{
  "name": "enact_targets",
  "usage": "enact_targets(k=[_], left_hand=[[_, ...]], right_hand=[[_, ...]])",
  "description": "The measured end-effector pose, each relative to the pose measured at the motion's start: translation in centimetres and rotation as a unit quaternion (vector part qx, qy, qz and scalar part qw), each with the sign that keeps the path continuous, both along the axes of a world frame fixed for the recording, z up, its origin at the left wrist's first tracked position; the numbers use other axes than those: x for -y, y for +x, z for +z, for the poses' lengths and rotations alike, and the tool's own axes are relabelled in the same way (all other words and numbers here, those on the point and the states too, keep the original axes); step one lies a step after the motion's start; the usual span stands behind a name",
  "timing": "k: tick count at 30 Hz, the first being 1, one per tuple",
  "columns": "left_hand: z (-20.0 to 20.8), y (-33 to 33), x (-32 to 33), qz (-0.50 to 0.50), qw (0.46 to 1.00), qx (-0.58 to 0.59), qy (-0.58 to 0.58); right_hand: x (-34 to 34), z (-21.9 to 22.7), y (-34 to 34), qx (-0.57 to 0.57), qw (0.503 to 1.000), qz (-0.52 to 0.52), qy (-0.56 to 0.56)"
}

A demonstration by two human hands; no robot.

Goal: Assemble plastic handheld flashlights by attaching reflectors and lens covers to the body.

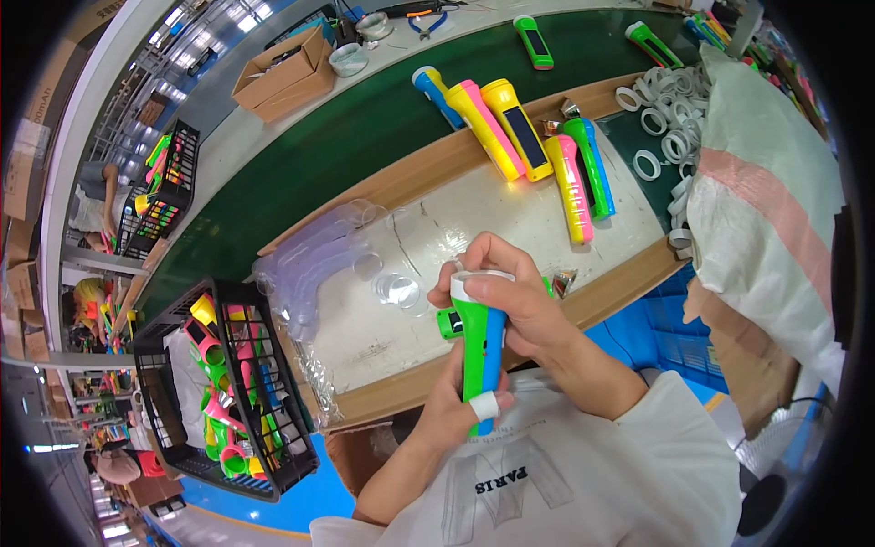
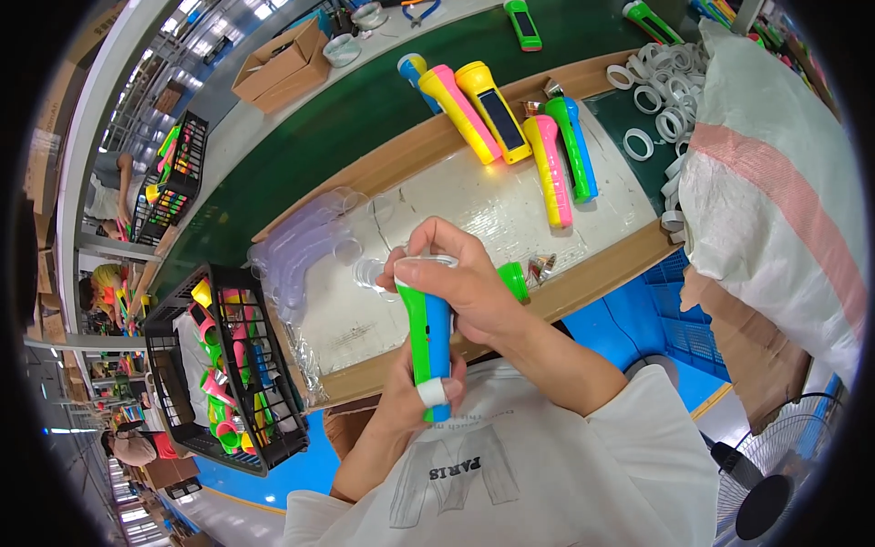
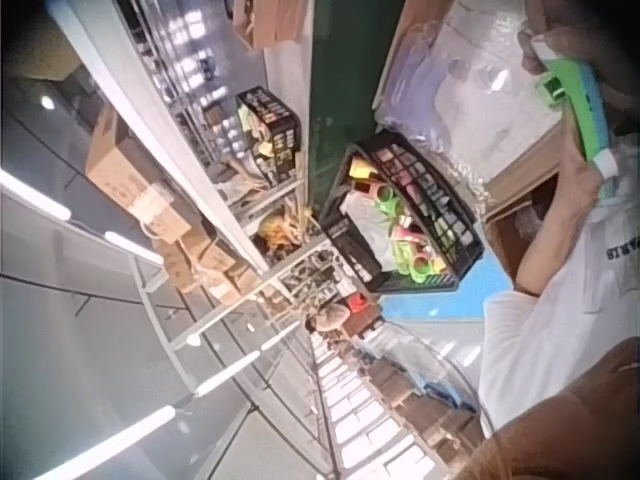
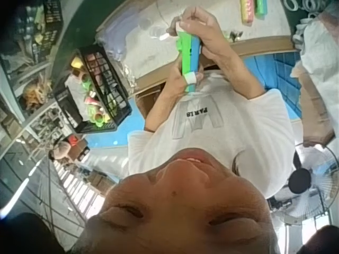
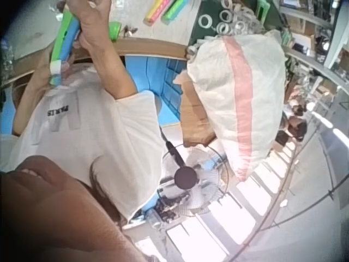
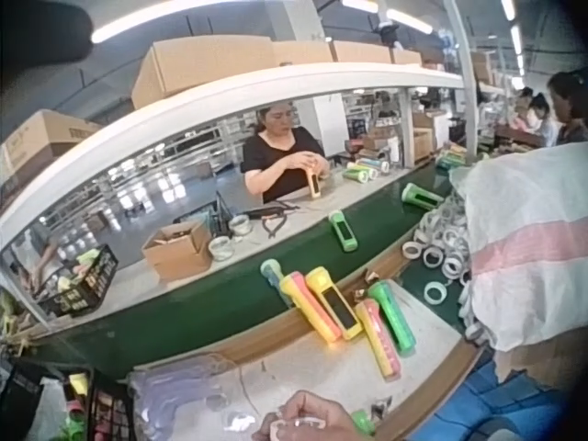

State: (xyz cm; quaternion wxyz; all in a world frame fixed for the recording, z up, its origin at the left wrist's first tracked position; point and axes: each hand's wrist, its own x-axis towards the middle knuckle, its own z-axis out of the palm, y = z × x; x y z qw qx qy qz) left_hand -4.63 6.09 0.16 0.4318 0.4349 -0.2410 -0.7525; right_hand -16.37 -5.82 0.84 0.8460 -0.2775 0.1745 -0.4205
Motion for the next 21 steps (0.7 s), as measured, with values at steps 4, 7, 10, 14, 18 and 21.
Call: enact_targets(k=[4, 7, 10, 14, 18, 21], left_hand=[[0.8, -1.7, -2.6, -0.048, 0.896, -0.438, 0.053], [0.7, 0.0, -1.2, -0.044, 0.983, -0.175, 0.016], [-1.9, 0.9, 2.1, -0.019, 0.857, 0.462, -0.226], [-3.3, 1.2, 2.8, -0.004, 0.842, 0.469, -0.268], [-1.4, 2.9, 4.9, 0.038, 0.994, 0.102, -0.004], [-2.9, 6.7, 7.6, 0.059, 0.997, -0.053, -0.008]], right_hand=[[-1.1, -2.6, 0.7, 0.275, 0.957, 0.078, 0.044], [-0.3, -1.6, -0.2, 0.145, 0.988, 0.039, -0.043], [0.6, -2.0, -0.5, -0.090, 0.984, -0.076, -0.136], [0.9, -2.3, -0.1, -0.130, 0.984, -0.087, -0.080], [3.0, -3.6, -1.6, -0.097, 0.995, -0.027, 0.021], [3.5, -3.8, -3.1, -0.352, 0.904, -0.168, -0.175]])
